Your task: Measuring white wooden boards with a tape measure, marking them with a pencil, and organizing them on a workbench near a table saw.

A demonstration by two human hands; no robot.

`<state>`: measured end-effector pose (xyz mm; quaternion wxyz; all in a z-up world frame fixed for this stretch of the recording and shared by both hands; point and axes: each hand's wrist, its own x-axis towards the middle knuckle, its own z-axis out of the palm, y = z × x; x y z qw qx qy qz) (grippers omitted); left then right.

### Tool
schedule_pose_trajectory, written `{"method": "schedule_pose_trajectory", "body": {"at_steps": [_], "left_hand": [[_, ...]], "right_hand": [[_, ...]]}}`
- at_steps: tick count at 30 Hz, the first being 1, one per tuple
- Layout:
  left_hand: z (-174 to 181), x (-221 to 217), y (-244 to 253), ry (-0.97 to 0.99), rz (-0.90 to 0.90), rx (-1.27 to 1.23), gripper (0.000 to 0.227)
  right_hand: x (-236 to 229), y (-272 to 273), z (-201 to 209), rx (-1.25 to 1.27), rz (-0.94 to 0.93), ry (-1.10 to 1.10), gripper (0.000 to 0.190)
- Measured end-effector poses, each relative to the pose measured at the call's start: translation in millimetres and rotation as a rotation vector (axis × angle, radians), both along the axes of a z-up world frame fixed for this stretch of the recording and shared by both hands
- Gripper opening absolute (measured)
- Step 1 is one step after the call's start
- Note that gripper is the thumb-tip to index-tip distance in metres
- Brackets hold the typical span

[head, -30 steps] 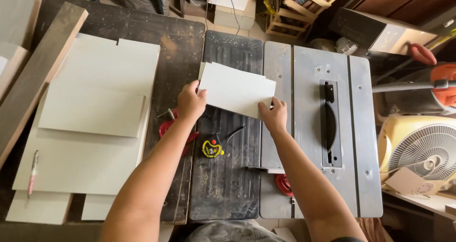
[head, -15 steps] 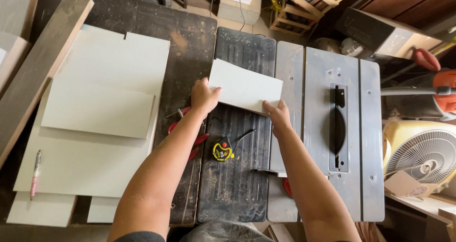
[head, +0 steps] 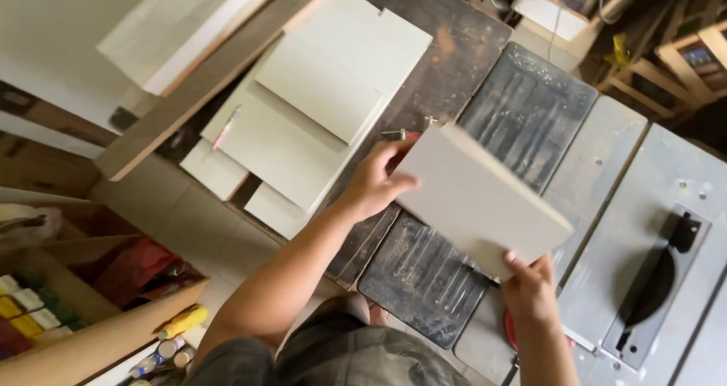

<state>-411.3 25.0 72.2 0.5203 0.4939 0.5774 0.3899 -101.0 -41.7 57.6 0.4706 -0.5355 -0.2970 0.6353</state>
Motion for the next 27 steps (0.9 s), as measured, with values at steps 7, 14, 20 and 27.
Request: {"method": "schedule_pose_trajectory", "body": {"at_steps": [7,14,20,27], "left_hand": [[43,-97,-101,-0.019,0.095,-0.273,0.078],[15,-197,-110,0.27,0.383,-0.37,0.074],[-31,-288,-43,0.393,0.34,-0.385,0.086],[-60,-315,-6,0.465,0.133,-0.234,0.08]], "right_hand": [[-85,-31,-11,0.165,0.341,0.174,0.097],[-207,-23,-35,-0.144,0.264,0.073,0.068],[-301,16,-80,-0.225,0.035,-0.029,0.049],[-319,21,-116,-0.416,-0.14,-0.164,0.041]]}}
